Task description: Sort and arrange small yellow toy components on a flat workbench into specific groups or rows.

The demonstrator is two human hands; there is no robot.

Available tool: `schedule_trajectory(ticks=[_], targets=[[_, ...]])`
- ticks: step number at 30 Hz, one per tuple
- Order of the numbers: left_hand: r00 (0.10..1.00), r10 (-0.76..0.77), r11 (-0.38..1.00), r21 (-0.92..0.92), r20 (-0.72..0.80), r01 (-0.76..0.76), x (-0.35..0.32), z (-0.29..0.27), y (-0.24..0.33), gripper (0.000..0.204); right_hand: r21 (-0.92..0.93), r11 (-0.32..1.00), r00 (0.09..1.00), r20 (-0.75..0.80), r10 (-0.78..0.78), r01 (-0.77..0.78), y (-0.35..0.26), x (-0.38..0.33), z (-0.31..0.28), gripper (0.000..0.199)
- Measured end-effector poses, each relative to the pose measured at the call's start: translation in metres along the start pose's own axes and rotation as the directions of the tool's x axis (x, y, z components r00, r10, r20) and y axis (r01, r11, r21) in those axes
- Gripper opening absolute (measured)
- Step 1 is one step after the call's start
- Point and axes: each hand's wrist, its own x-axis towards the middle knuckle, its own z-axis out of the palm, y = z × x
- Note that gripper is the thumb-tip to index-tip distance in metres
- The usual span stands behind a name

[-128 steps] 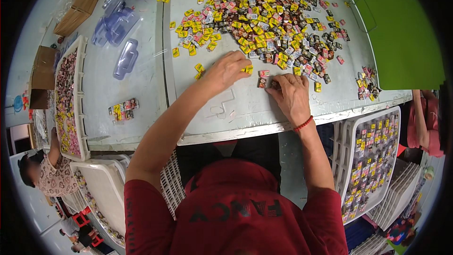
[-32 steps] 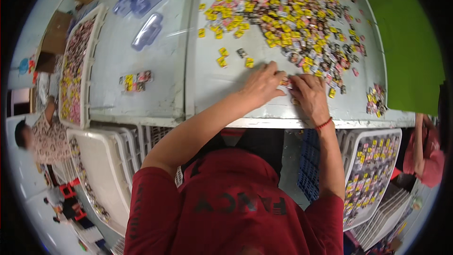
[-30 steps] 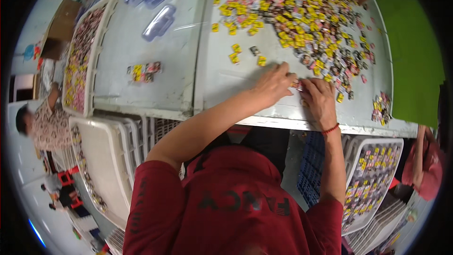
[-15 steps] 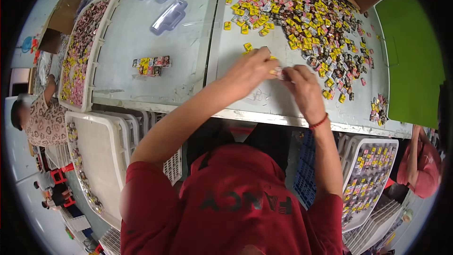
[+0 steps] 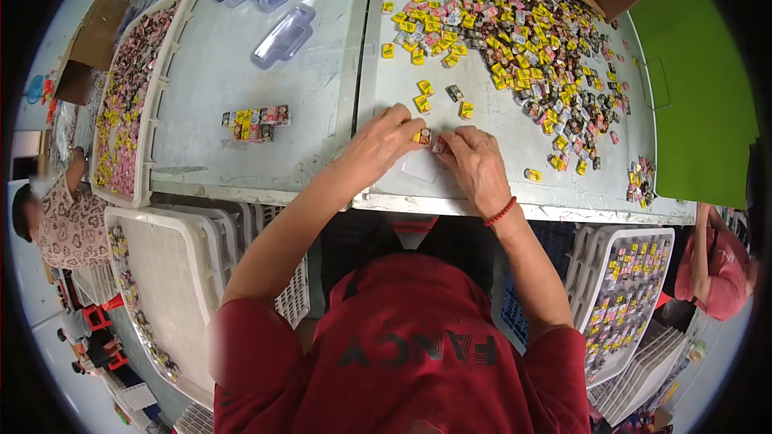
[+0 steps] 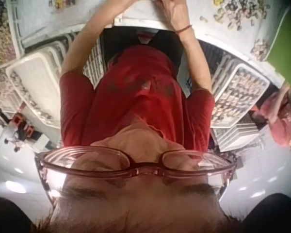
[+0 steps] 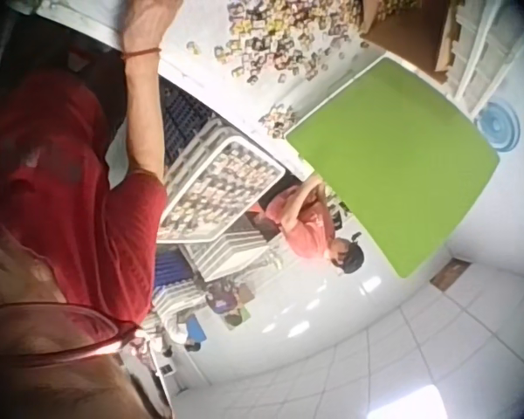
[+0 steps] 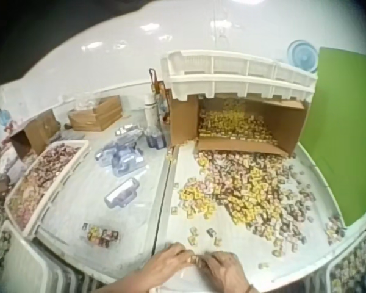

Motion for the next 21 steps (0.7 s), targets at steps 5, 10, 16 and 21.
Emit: schedule_trajectory(ticks=[5, 10, 16, 21], targets=[[1.000, -0.001, 0.999, 0.037, -0.007, 0.002, -0.007, -0.016, 0.010, 0.030, -0.011, 1.000, 1.000, 0.009, 0.019, -0.019, -0.009, 0.000, -0.012, 0.029], [1.000, -0.005, 0.998, 0.056, 0.025, 0.004, -0.014, -0.005, 0.008, 0.029, -0.063, 0.998, 0.999, 0.037, 0.006, -0.003, -0.011, -0.007, 0.005, 0.029], [0.997, 0.035, 0.993, 0.111, -0.064, -0.028, -0.016, 0.007, 0.010, 0.032, -0.054, 0.998, 0.991, -0.134, 0.017, -0.025, -0.017, -0.014, 0.016, 0.029], [0.987, 0.055, 0.998, 0.008, -0.152, -0.055, -0.017, 0.010, -0.004, 0.030, -0.033, 0.999, 0.964, -0.266, -0.003, -0.006, -0.016, -0.019, 0.021, 0.025]])
